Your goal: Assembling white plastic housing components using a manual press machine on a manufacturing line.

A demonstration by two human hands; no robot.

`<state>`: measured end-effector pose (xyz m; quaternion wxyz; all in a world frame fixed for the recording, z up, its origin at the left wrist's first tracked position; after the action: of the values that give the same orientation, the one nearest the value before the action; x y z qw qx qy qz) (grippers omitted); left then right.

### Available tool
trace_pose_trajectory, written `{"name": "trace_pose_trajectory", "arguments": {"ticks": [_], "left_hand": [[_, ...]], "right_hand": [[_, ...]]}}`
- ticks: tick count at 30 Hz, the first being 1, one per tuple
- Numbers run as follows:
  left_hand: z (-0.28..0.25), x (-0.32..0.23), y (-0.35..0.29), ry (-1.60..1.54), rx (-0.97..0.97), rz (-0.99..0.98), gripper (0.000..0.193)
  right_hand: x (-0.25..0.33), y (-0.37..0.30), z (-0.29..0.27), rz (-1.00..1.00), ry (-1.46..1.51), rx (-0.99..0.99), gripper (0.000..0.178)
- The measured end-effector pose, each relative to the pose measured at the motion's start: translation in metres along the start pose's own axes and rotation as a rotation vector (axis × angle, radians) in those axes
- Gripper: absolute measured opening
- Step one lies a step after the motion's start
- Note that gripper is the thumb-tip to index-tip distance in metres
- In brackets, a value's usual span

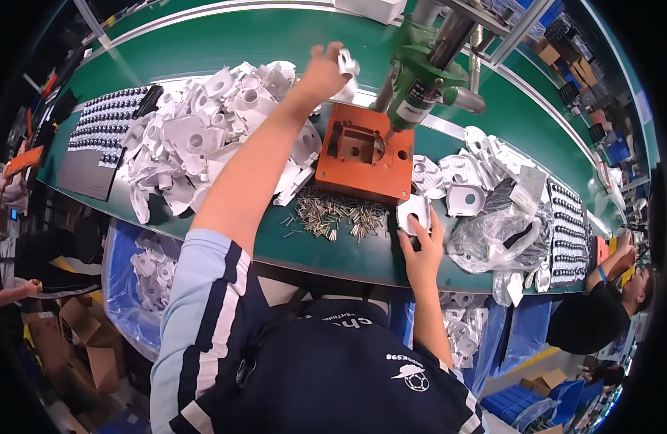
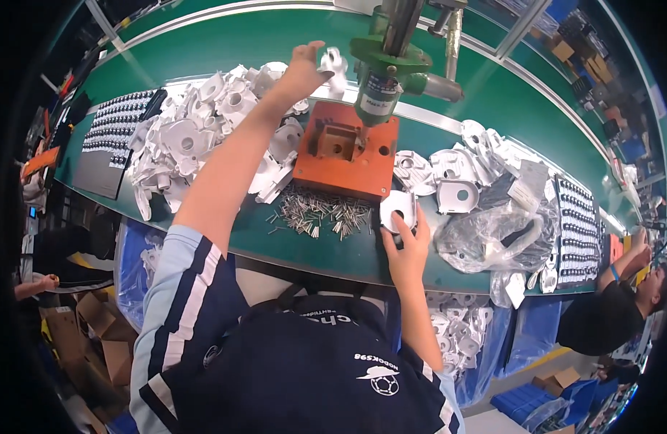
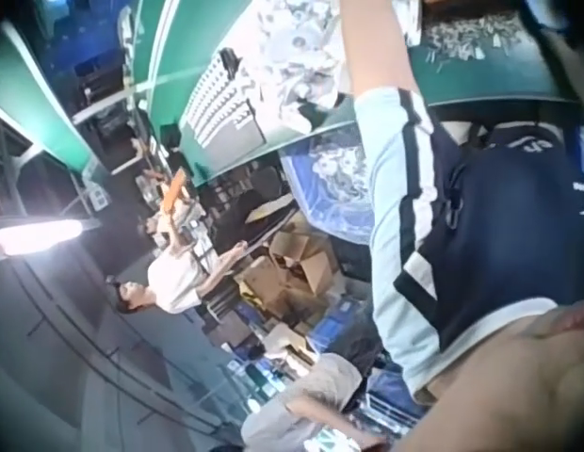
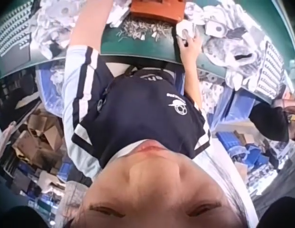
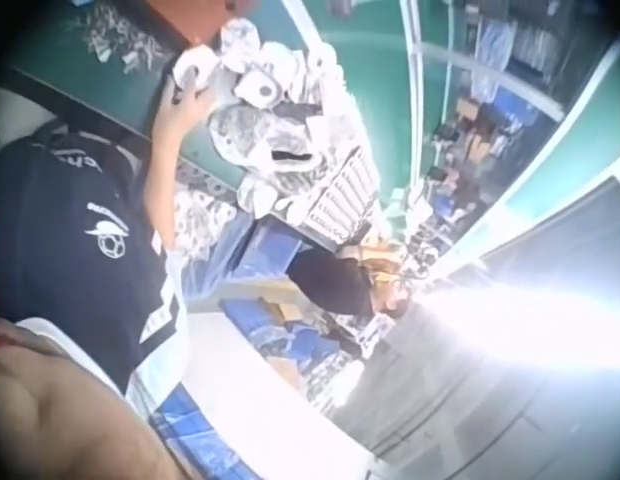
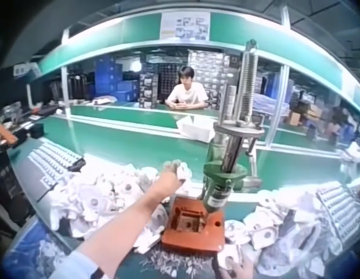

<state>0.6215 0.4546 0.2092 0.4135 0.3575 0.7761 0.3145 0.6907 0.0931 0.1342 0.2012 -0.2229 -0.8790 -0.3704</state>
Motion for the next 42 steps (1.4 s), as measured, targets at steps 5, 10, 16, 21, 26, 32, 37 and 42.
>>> {"name": "trace_pose_trajectory", "arguments": {"ticks": [5, 10, 16, 21, 26, 32, 37, 42], "left_hand": [[-0.069, -0.047, -0.029, 0.136, 0.579, -0.173, 0.039], [-0.141, -0.069, -0.112, 0.295, 0.913, -0.036, 0.030], [-0.171, -0.052, -0.128, 0.152, 0.613, -0.196, 0.024], [-0.203, -0.068, -0.138, -0.270, 0.419, -0.426, 0.018], [-0.206, -0.105, -0.173, -0.621, 0.195, -0.497, 0.024], [-0.189, -0.113, -0.191, -0.807, 0.115, -0.600, 0.034], [-0.175, -0.117, -0.203, -1.101, 0.096, -0.688, 0.038], [-0.173, -0.112, -0.206, -0.887, 0.086, -0.631, 0.036]], "right_hand": [[-0.009, 0.006, -0.016, 0.235, 0.190, -0.048, 0.025], [-0.012, 0.018, -0.032, 0.267, 0.241, -0.081, 0.023], [0.016, 0.031, -0.053, 0.303, 0.526, -0.169, 0.046], [0.078, 0.041, -0.023, 0.149, 0.758, 0.130, 0.076], [0.158, 0.049, 0.027, 0.237, 0.878, 0.306, 0.076], [0.153, 0.041, 0.043, 0.250, 0.972, 0.320, 0.064], [0.147, 0.034, 0.040, 0.246, 0.961, 0.395, 0.063], [0.141, 0.040, 0.029, 0.254, 0.962, 0.383, 0.064]]}}
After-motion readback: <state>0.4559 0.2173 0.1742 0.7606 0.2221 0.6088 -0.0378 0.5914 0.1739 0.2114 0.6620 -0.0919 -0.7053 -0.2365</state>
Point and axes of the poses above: each hand's wrist, its own y-axis towards the middle knuckle, its own z-axis out of the palm, x = y × z, the point moved 4 cm from there along y, towards the middle knuckle, and after that the axes turned 11 degrees about -x, right-handed, at the moved point
